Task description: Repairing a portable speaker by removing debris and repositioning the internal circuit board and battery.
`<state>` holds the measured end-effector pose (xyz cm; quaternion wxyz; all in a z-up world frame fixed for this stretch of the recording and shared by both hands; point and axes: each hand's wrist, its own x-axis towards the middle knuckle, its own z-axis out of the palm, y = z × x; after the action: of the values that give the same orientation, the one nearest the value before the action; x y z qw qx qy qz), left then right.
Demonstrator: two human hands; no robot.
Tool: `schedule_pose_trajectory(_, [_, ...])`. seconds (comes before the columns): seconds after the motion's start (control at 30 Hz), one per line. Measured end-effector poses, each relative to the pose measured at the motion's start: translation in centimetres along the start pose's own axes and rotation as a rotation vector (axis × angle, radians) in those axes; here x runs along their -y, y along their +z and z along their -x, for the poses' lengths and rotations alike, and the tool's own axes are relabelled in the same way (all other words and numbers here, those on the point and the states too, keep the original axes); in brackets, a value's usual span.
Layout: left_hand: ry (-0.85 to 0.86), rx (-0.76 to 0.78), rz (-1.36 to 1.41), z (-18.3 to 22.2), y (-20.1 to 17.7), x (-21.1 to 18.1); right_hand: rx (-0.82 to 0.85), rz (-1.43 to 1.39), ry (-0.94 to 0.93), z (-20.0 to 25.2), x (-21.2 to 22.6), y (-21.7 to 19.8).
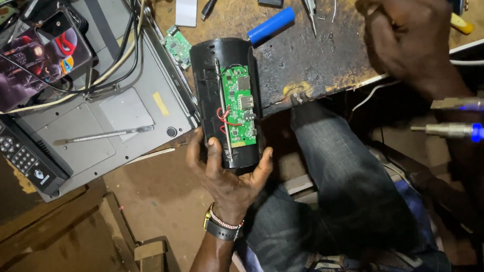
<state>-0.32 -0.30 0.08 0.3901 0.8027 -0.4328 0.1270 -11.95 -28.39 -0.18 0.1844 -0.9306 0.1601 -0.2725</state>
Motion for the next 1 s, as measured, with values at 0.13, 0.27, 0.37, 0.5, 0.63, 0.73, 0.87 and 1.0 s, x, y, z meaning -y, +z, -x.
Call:
schedule_pose_trajectory(0.13, [-0.005, 0.002, -0.002, 0.0, 0.0, -0.1, 0.014, 0.132, -0.029, 0.3, -0.8, 0.8])
schedule_pose_trajectory(0.27, [-0.008, 0.000, 0.006, 0.0, 0.0, -0.1, 0.064, 0.197, -0.013, -0.1, -0.1, 0.5])
schedule_pose_trajectory(0.37, [-0.003, -0.003, 0.013, 0.0, 0.0, -0.1, 0.080, 0.166, -0.004, -0.4, 0.3, 0.3])
schedule_pose_trajectory(0.5, [-0.001, -0.013, 0.010, 0.1, 0.1, 0.0, 0.073, 0.036, 0.120, -0.6, 1.0, -0.4])
schedule_pose_trajectory(0.63, [0.000, -0.004, 0.017, 0.1, 0.1, 0.1, 0.063, 0.045, 0.176, 0.0, -0.1, 0.2])
schedule_pose_trajectory(0.73, [-0.002, 0.006, 0.017, 0.2, 0.1, 0.2, 0.035, -0.041, 0.129, 0.2, -0.5, 0.3])
schedule_pose_trajectory(0.87, [0.006, -0.005, 0.003, 0.2, 0.2, 0.2, 0.006, -0.206, 0.170, 0.1, 1.9, -0.2])
schedule_pose_trajectory(1.0, [0.018, 0.081, 0.051, 0.1, 0.0, 0.3, 0.161, -0.510, 0.392, -0.4, 7.0, -1.3])
